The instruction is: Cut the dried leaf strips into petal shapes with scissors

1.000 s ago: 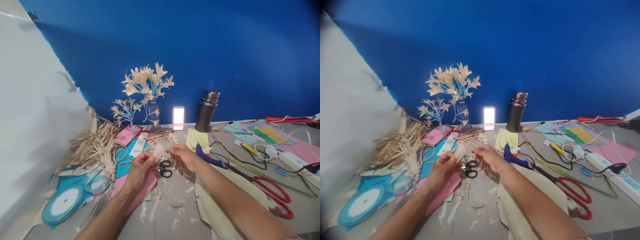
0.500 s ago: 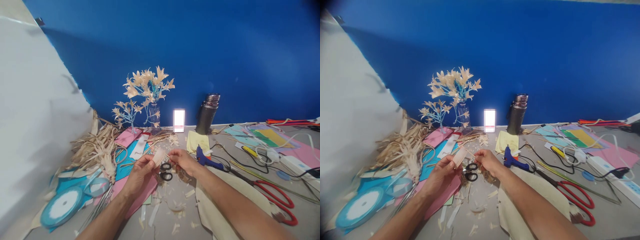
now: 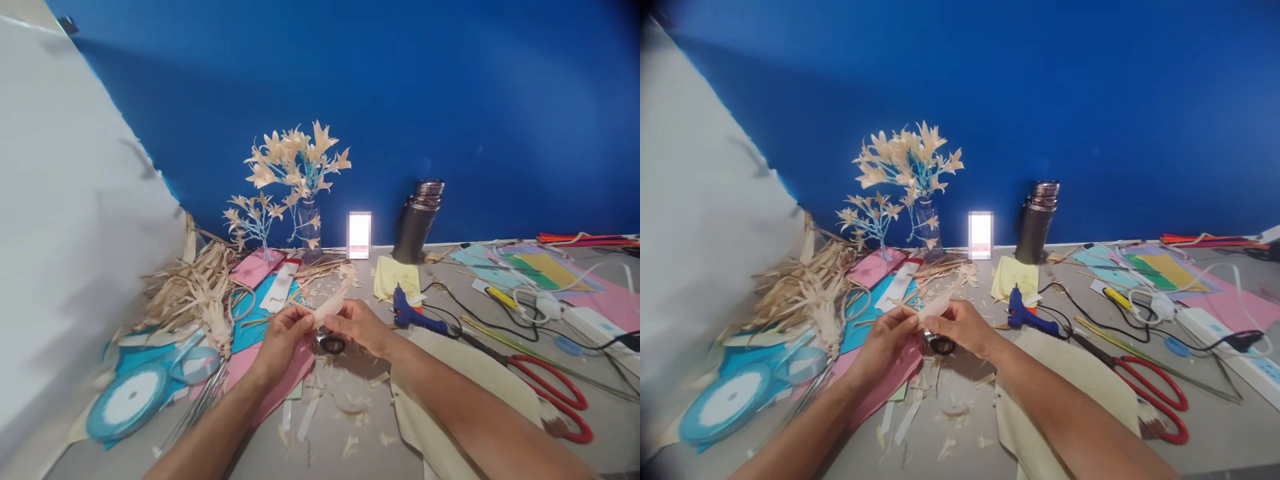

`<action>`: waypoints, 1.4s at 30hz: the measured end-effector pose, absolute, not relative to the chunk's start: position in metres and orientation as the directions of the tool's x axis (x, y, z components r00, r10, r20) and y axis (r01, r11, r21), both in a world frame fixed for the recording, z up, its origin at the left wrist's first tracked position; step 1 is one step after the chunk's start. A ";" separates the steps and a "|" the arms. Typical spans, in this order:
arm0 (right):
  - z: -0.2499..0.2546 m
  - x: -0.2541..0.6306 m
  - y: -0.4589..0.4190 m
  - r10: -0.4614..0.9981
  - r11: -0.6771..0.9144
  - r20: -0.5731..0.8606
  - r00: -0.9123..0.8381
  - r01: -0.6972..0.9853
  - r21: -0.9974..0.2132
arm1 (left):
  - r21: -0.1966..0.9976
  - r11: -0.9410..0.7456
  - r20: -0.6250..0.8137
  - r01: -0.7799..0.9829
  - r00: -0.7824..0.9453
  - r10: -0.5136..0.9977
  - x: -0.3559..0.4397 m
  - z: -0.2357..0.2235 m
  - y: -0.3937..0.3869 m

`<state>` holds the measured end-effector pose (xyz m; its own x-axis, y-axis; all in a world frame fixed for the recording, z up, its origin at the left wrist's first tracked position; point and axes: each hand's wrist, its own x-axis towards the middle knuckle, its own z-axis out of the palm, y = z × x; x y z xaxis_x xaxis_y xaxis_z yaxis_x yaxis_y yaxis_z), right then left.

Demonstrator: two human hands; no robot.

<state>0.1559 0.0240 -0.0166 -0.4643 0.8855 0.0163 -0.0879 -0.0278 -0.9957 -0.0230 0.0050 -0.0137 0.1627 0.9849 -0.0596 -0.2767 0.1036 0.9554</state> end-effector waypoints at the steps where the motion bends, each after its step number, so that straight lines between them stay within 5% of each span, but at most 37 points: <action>1: -0.019 0.155 0.024 0.906 -0.051 -0.017 -0.423 -0.069 -0.996 | 0.967 0.088 -0.050 -0.237 0.162 0.986 -0.023 -0.014 0.004; 6: -0.019 0.152 0.026 0.960 -0.133 -0.101 -0.262 -0.110 -0.985 | 0.995 -0.005 0.022 -0.097 0.171 0.985 -0.024 -0.016 0.005; 16: -0.001 0.172 0.037 0.934 -0.283 -0.209 -0.289 -0.243 -0.928 | 0.996 -0.068 0.080 -0.055 0.252 0.964 -0.031 -0.015 0.011; 25: 0.009 0.208 0.066 0.962 -0.270 -0.245 -0.124 -0.588 -0.762 | 0.855 0.209 -0.148 -0.476 0.162 0.976 -0.026 -0.010 0.006; 35: -0.014 0.141 0.014 0.957 -0.137 -0.038 -0.288 -0.333 -0.933 | 0.731 0.301 -0.203 -0.612 0.226 0.953 -0.013 -0.019 0.002; 42: -0.001 0.161 0.018 0.885 -0.155 -0.094 -0.456 -0.097 -0.983 | 0.797 0.327 -0.139 -0.507 0.373 0.917 -0.018 -0.008 -0.002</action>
<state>0.1607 0.0183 -0.0011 -0.4562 0.8849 -0.0942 -0.0974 -0.1549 -0.9831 -0.0180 -0.0024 -0.0075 0.3732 0.9173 -0.1388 -0.5071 0.3270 0.7974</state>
